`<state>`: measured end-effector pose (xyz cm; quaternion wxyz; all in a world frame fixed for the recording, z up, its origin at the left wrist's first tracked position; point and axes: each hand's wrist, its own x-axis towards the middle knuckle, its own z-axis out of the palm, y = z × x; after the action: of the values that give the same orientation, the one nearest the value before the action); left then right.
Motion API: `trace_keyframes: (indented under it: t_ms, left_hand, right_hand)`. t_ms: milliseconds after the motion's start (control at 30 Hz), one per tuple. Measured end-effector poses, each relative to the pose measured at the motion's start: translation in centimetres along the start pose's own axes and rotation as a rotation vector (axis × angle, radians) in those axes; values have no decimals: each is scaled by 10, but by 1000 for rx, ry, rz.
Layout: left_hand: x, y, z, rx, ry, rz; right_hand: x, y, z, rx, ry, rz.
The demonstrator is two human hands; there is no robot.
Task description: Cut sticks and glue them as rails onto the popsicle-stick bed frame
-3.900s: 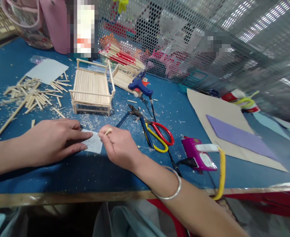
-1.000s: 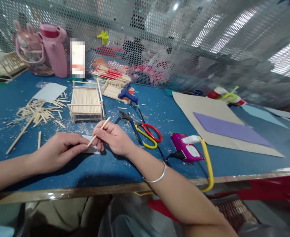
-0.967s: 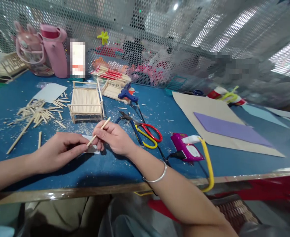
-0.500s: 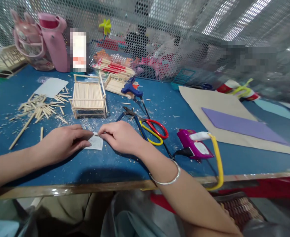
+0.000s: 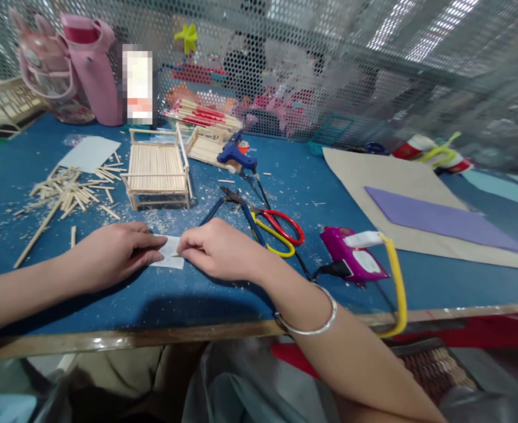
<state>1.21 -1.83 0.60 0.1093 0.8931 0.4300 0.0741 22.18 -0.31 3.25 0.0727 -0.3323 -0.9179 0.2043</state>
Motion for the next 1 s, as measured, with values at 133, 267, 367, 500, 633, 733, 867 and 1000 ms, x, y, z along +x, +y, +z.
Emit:
trace_keyframes:
  t_ms: [133,267,367,500,633,733,867,1000]
  left_hand:
    - [0,0,-1,-3,-4,-13]
    - [0,1,-2,-3,-18,-17]
    - [0,1,-2,4,-13,-14]
    - [1,2,-3,4,-13,-18]
    - [0,2,-3,-8,-14,-23]
    - [0,1,-2,-12,-10,-25]
    - [0,0,0,-16,16,-44]
    - [0,-1,1,-38,27,-49]
  right_hand:
    - [3,-1,-2,-194,2,186]
    - [5,-5,-2,-365,-98,192]
    - [4,-7,-2,-424,-61,257]
    - [3,-8,-3,-388,-104,267]
    - [3,-6,-2,-371,-7,317]
    - [3,-3,1,-304,163,263]
    - [3,2,0,-18,299,68]
    - [3,2,2,207,416,-32]
